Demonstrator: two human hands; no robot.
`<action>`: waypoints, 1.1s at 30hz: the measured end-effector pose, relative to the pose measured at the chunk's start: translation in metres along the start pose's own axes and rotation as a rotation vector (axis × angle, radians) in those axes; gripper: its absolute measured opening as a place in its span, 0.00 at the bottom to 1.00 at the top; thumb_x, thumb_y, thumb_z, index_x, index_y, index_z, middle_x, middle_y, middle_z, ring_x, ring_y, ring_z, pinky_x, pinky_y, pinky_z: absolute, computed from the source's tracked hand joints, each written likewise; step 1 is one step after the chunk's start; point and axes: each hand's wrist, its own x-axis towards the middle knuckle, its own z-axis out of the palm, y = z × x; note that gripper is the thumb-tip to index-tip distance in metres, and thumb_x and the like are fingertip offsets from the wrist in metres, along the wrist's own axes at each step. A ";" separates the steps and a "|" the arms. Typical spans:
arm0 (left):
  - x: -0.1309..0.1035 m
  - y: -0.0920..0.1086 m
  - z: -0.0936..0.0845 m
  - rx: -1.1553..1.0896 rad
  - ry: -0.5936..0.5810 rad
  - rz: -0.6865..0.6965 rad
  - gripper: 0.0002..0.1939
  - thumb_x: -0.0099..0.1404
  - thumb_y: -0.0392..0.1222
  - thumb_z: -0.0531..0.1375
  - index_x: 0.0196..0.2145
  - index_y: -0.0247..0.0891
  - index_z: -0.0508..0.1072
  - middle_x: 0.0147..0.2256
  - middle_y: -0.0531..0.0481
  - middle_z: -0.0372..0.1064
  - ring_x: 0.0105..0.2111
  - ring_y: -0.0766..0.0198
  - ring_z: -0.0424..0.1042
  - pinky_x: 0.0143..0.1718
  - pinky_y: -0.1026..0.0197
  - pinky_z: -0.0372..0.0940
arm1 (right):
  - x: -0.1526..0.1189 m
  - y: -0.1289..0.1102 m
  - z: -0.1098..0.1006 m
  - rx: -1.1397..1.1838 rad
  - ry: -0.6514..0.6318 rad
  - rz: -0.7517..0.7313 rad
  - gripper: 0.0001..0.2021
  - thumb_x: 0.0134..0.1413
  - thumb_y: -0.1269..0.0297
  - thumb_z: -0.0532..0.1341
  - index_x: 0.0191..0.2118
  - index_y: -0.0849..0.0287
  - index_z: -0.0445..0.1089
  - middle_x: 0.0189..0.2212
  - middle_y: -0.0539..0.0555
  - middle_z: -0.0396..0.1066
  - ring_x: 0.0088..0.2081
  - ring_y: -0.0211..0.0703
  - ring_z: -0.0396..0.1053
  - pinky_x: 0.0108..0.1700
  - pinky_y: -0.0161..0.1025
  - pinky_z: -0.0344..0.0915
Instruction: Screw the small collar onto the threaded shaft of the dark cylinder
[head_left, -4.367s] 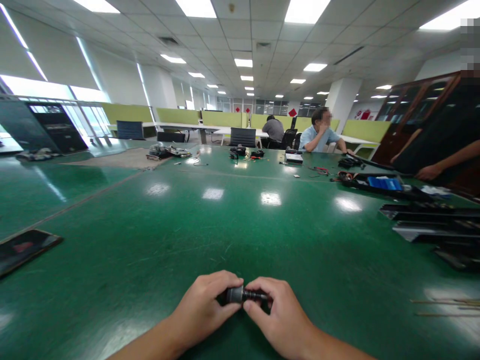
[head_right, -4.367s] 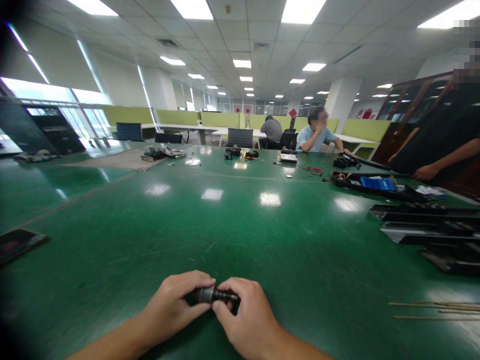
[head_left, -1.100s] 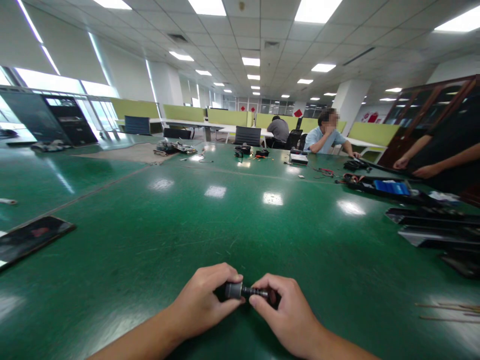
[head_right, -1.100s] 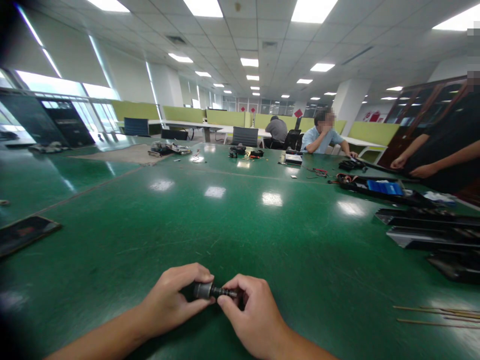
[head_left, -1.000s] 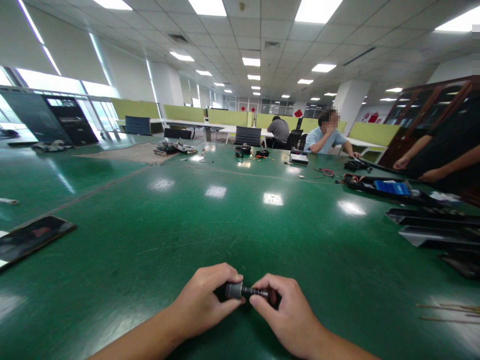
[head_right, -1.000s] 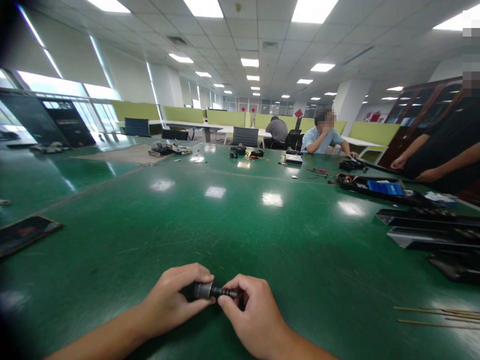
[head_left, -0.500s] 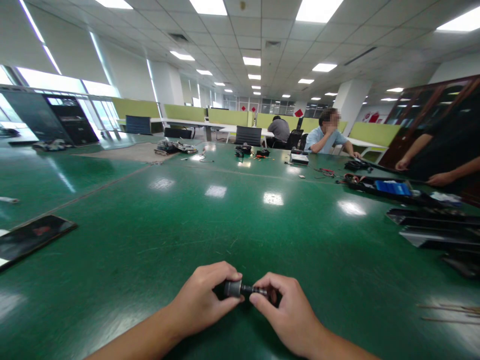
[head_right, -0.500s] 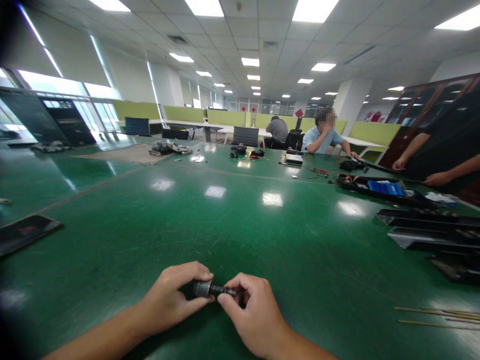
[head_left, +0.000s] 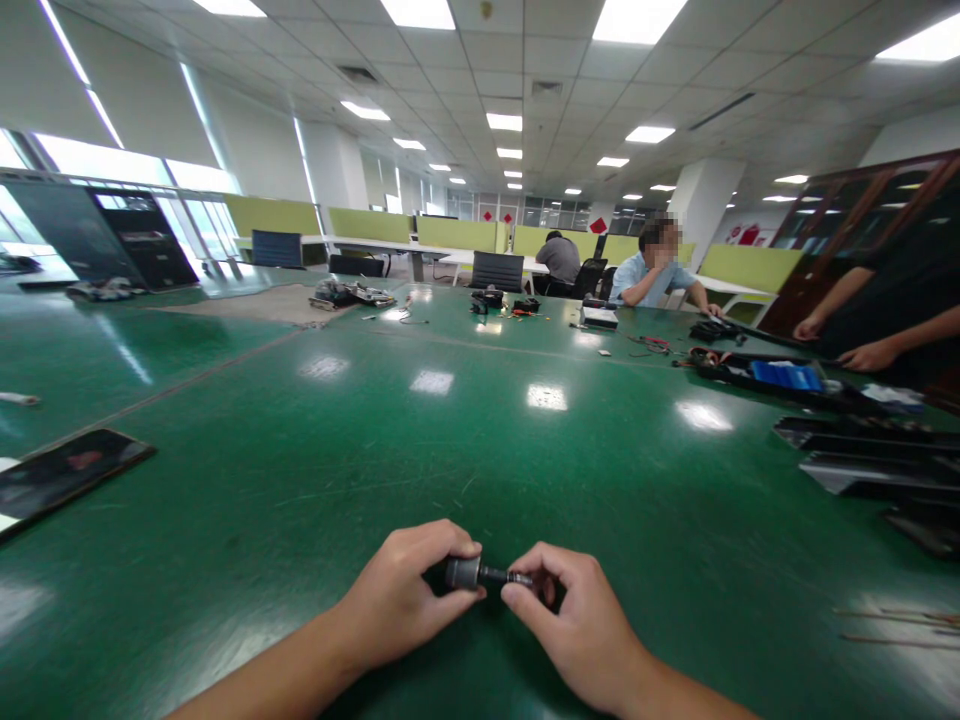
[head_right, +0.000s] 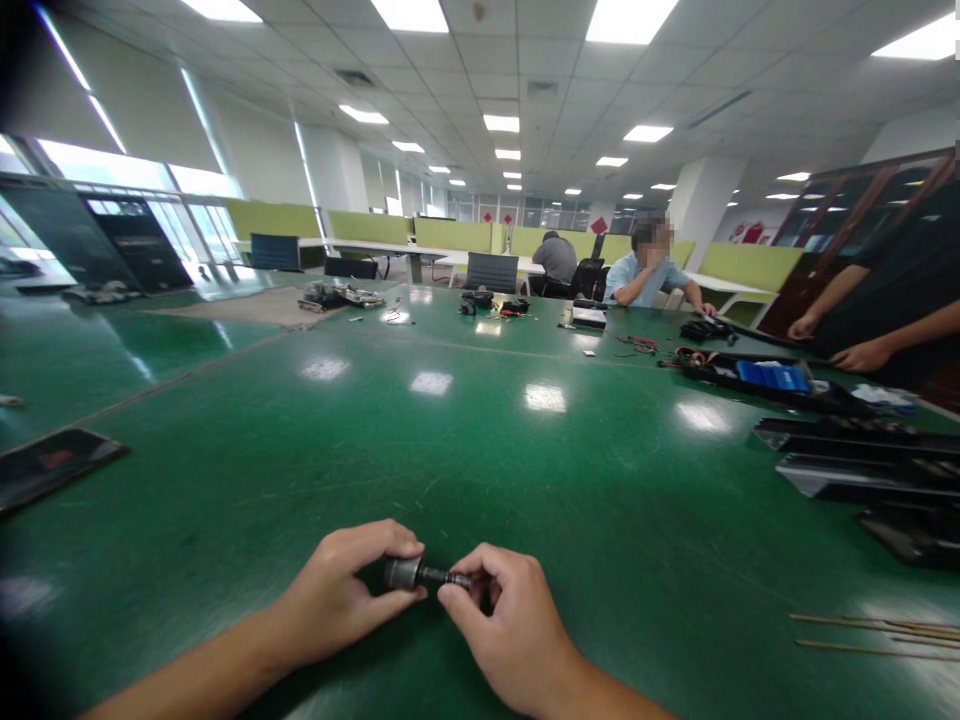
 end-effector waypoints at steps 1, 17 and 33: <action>0.000 0.000 0.000 0.000 0.001 0.001 0.16 0.60 0.35 0.68 0.45 0.42 0.73 0.40 0.52 0.75 0.38 0.66 0.76 0.41 0.63 0.69 | 0.000 0.000 0.000 0.002 0.001 -0.001 0.05 0.59 0.64 0.65 0.34 0.59 0.77 0.24 0.48 0.69 0.27 0.39 0.65 0.30 0.35 0.58; -0.001 0.000 -0.004 -0.001 -0.008 -0.008 0.16 0.60 0.36 0.68 0.45 0.42 0.73 0.39 0.51 0.75 0.38 0.65 0.75 0.40 0.63 0.69 | 0.001 -0.001 -0.002 -0.014 0.006 0.003 0.06 0.59 0.64 0.64 0.34 0.59 0.76 0.24 0.48 0.69 0.27 0.39 0.65 0.30 0.35 0.58; -0.002 -0.002 -0.004 0.025 -0.005 -0.016 0.14 0.62 0.38 0.67 0.45 0.40 0.73 0.40 0.47 0.75 0.39 0.62 0.76 0.41 0.60 0.70 | 0.000 -0.001 -0.002 -0.021 0.020 0.001 0.06 0.59 0.64 0.65 0.34 0.60 0.76 0.24 0.48 0.69 0.27 0.39 0.66 0.31 0.34 0.59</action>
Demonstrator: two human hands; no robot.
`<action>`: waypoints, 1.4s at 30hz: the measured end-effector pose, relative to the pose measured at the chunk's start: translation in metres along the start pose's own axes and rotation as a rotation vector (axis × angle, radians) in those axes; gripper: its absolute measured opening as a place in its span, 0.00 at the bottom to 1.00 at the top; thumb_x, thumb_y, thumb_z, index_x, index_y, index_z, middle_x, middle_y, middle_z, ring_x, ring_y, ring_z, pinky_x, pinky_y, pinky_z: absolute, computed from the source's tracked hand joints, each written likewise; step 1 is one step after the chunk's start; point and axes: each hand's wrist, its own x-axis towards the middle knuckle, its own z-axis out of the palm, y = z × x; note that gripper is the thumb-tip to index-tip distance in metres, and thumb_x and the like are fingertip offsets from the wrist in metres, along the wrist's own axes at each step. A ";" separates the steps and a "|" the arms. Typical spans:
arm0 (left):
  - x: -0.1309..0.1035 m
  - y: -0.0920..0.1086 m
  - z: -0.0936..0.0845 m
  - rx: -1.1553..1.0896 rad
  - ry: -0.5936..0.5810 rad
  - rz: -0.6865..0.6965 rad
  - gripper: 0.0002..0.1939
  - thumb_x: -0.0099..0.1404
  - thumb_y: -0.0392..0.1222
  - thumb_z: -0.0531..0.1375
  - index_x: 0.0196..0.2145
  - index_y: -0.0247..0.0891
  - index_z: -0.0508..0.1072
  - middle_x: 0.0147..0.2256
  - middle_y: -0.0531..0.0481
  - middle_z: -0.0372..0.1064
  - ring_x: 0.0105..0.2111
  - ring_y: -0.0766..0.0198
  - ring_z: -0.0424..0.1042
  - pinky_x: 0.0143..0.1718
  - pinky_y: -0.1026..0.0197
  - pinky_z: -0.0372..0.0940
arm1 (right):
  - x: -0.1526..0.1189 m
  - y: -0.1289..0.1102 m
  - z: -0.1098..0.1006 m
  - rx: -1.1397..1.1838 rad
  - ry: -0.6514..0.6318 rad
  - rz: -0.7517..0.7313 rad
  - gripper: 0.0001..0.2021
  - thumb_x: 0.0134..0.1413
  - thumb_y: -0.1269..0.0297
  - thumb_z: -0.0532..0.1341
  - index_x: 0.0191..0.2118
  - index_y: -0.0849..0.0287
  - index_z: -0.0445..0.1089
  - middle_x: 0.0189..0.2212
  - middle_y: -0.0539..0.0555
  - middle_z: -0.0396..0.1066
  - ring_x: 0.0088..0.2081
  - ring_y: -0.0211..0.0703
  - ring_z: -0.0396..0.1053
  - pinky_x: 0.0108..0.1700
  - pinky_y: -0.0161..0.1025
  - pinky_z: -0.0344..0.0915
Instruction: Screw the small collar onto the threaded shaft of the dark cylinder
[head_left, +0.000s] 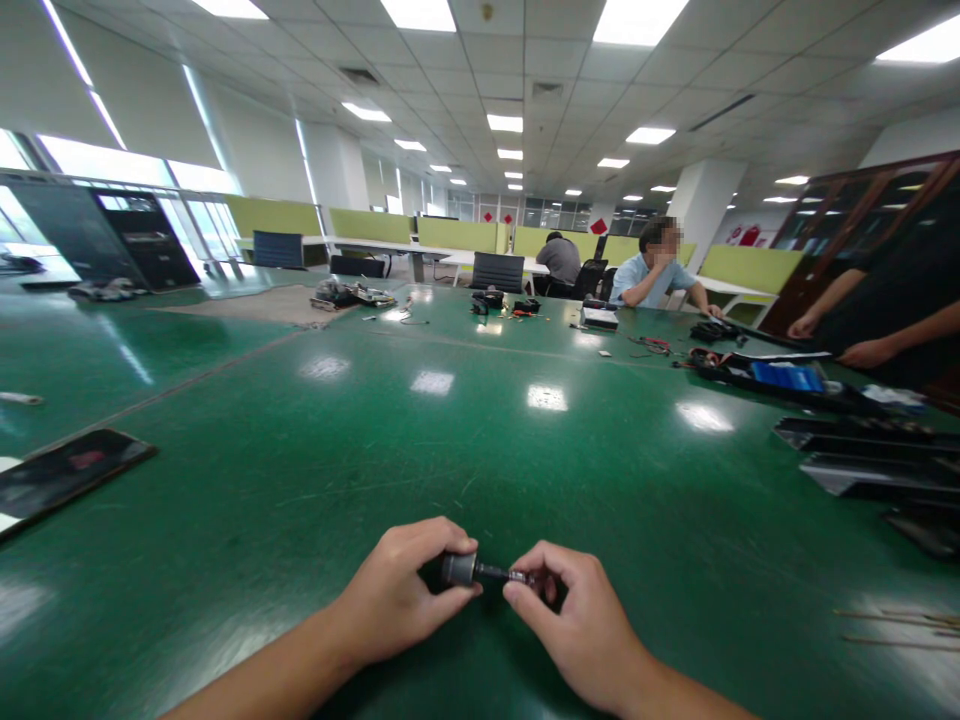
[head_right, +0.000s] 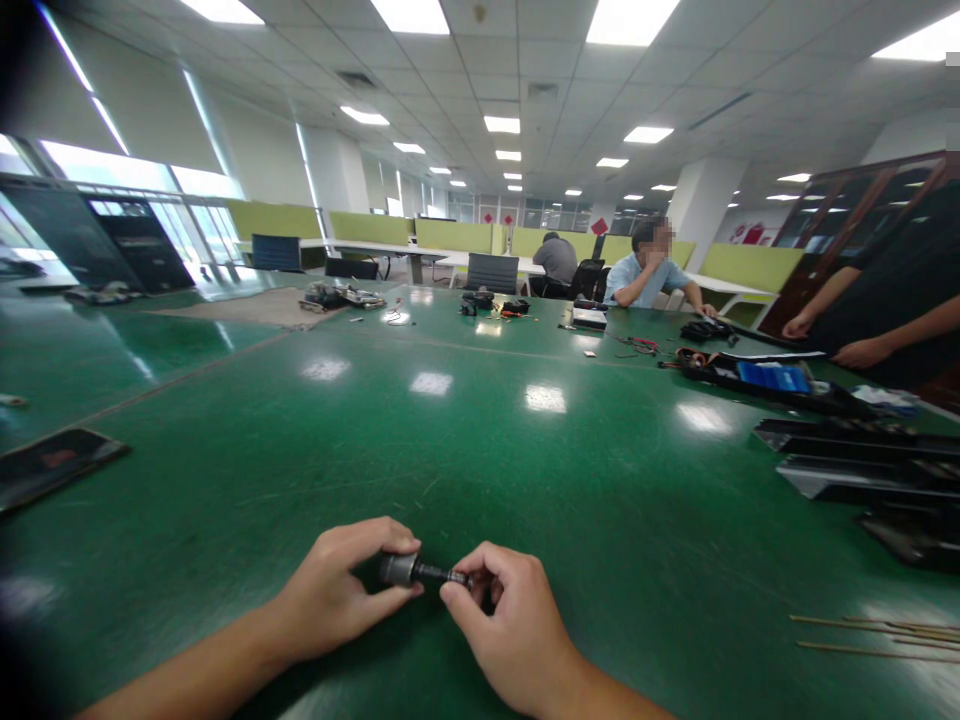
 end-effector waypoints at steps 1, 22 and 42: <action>0.000 0.000 0.000 0.002 0.002 -0.001 0.14 0.62 0.38 0.67 0.45 0.40 0.73 0.40 0.47 0.75 0.39 0.62 0.76 0.41 0.60 0.70 | 0.000 0.000 0.000 0.000 0.000 -0.001 0.05 0.59 0.64 0.65 0.34 0.59 0.76 0.24 0.48 0.69 0.27 0.39 0.66 0.31 0.35 0.59; 0.002 0.005 -0.005 -0.007 0.018 -0.015 0.15 0.60 0.37 0.68 0.45 0.41 0.73 0.39 0.49 0.75 0.37 0.63 0.76 0.40 0.60 0.70 | -0.002 -0.001 -0.002 0.007 0.005 -0.004 0.07 0.60 0.63 0.64 0.33 0.60 0.74 0.24 0.48 0.67 0.27 0.39 0.64 0.31 0.35 0.59; 0.004 0.006 -0.006 0.015 0.043 -0.002 0.15 0.60 0.37 0.68 0.46 0.41 0.73 0.39 0.49 0.76 0.37 0.63 0.76 0.40 0.60 0.70 | -0.001 0.000 -0.004 0.006 0.023 -0.024 0.07 0.61 0.63 0.63 0.33 0.59 0.74 0.24 0.48 0.67 0.27 0.39 0.63 0.32 0.36 0.58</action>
